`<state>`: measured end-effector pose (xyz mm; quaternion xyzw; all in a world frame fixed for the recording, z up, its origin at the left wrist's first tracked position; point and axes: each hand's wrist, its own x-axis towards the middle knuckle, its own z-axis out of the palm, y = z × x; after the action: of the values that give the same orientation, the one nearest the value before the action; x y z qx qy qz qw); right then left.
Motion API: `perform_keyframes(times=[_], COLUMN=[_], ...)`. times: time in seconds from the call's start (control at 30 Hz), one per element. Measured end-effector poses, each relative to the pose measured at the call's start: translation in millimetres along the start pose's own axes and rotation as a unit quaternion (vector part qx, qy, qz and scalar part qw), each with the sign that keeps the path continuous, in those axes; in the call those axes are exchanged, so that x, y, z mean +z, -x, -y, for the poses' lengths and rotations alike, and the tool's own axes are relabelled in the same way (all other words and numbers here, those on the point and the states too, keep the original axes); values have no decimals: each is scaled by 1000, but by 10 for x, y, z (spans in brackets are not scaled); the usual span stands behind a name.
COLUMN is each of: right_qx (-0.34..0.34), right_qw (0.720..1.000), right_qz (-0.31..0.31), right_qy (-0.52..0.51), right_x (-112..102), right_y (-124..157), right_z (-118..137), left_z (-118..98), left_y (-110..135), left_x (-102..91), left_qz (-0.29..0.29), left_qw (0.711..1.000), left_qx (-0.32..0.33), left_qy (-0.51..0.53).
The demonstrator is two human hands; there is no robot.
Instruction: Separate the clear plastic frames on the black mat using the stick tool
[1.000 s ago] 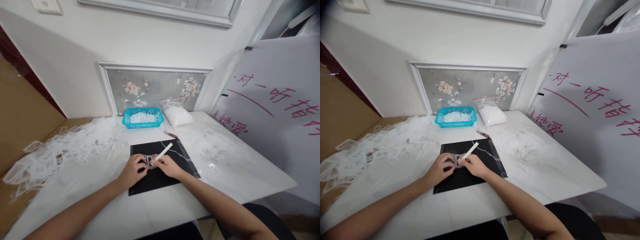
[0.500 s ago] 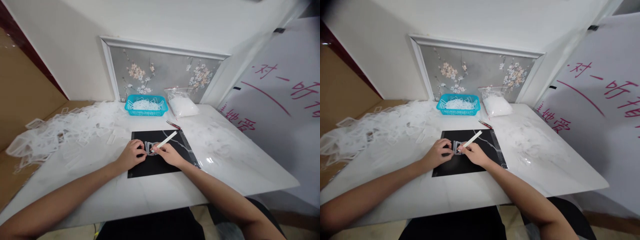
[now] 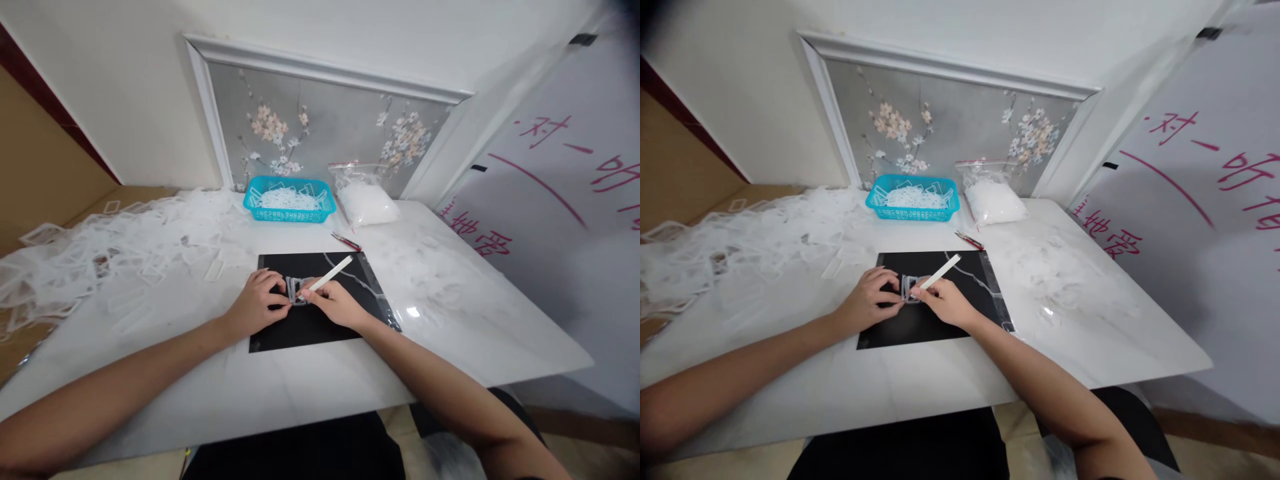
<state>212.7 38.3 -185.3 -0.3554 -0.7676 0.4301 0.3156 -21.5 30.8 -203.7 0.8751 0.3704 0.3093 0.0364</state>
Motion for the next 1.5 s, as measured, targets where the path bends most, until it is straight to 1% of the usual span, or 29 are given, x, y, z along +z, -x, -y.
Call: perform_keyframes(times=[0.27, 0.4, 0.6, 0.73, 0.83, 0.9, 1.03, 1.17, 1.27, 1.37, 1.5], right_qx=[-5, -27, -79, -77, -67, -64, -54, -32, -9, 8, 24], right_qw=[1000, 998, 986, 973, 967, 970, 985, 989, 992, 993, 994], right_qz=[4, -19, -41, -50, -71, -80, -102, -133, -127, -119, -103], right_qy=[27, 61, 138, 214, 236, 220, 128, 59, 26, -10, -33], right_x=[9, 40, 120, 156, 157, 152, 140, 109, 85, 86, 111], right_y=[-4, 4, 23, 21, 11, 1, -10, 2, 11, 14, 20], right_z=[24, 33, 58, 59, 55, 53, 51, 68, 103, 150, 196], left_z=[-3, -10, -15, -6, -2, -6, -42, -117, -170, -183, -145], left_y=[11, 10, -2, -14, -21, -25, -37, -45, -37, -29, -31], left_x=[5, 1, 18, 39, 45, 39, -7, -70, -86, -62, -11], left_qz=[-1, 1, -12, -12, -13, -13, -16, -30, -43, -39, -24], left_qw=[1000, 1000, 997, 996, 994, 994, 994, 997, 998, 997, 998], left_qx=[-12, -21, -51, -54, -57, -61, -71, -69, -44, -36, -44], left_qy=[-16, -2, 51, 76, 90, 95, 81, 32, -19, -50, -29])
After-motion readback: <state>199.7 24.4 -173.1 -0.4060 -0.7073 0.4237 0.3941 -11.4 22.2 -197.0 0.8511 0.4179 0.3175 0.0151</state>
